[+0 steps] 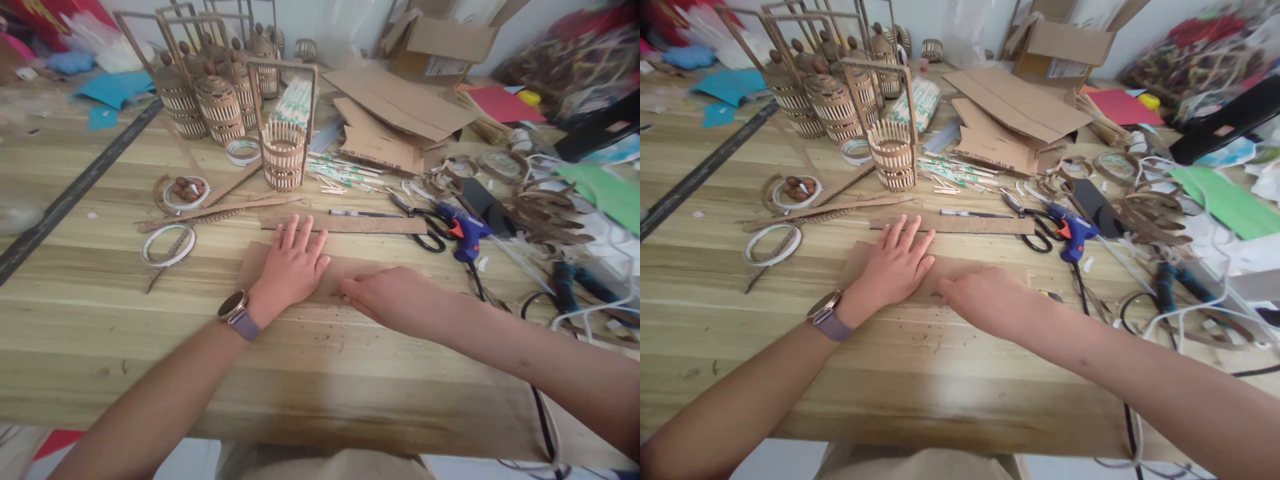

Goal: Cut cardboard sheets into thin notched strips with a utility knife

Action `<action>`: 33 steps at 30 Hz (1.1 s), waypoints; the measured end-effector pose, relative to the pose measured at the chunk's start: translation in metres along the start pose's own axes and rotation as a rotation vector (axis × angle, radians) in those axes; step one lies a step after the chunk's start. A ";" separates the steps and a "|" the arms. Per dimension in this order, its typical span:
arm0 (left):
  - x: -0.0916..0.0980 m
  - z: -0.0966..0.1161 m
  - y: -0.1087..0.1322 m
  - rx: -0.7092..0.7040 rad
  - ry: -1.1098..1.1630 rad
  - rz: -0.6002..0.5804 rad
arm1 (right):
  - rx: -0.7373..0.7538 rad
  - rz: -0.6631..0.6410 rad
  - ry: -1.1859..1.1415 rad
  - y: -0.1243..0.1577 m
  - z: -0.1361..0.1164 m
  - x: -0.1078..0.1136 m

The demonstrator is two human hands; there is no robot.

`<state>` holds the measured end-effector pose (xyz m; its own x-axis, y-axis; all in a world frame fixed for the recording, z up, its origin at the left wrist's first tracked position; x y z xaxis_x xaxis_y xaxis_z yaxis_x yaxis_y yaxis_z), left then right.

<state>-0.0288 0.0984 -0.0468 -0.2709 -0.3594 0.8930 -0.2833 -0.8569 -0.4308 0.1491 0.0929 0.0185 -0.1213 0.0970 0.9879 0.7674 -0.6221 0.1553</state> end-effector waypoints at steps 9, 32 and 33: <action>-0.003 0.000 0.001 0.011 0.004 0.008 | -0.023 -0.035 -0.024 -0.002 -0.001 0.001; -0.004 -0.001 0.002 -0.012 -0.002 0.026 | -0.011 -0.121 0.142 -0.009 -0.014 0.008; -0.004 -0.001 0.002 -0.018 -0.005 0.034 | -0.010 -0.118 0.156 -0.010 -0.016 0.008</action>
<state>-0.0293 0.0985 -0.0517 -0.2759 -0.3898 0.8786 -0.2902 -0.8376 -0.4628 0.1309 0.0874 0.0253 -0.3066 0.0483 0.9506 0.7358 -0.6216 0.2689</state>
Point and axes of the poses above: each hand's wrist, its own y-axis away from the middle knuckle, its own x-axis out of the back of the hand, z = x × y, the point moved 1 cm from there along -y, towards the middle knuckle, and after that the axes turned 15 degrees about z, right-handed, at the moved point
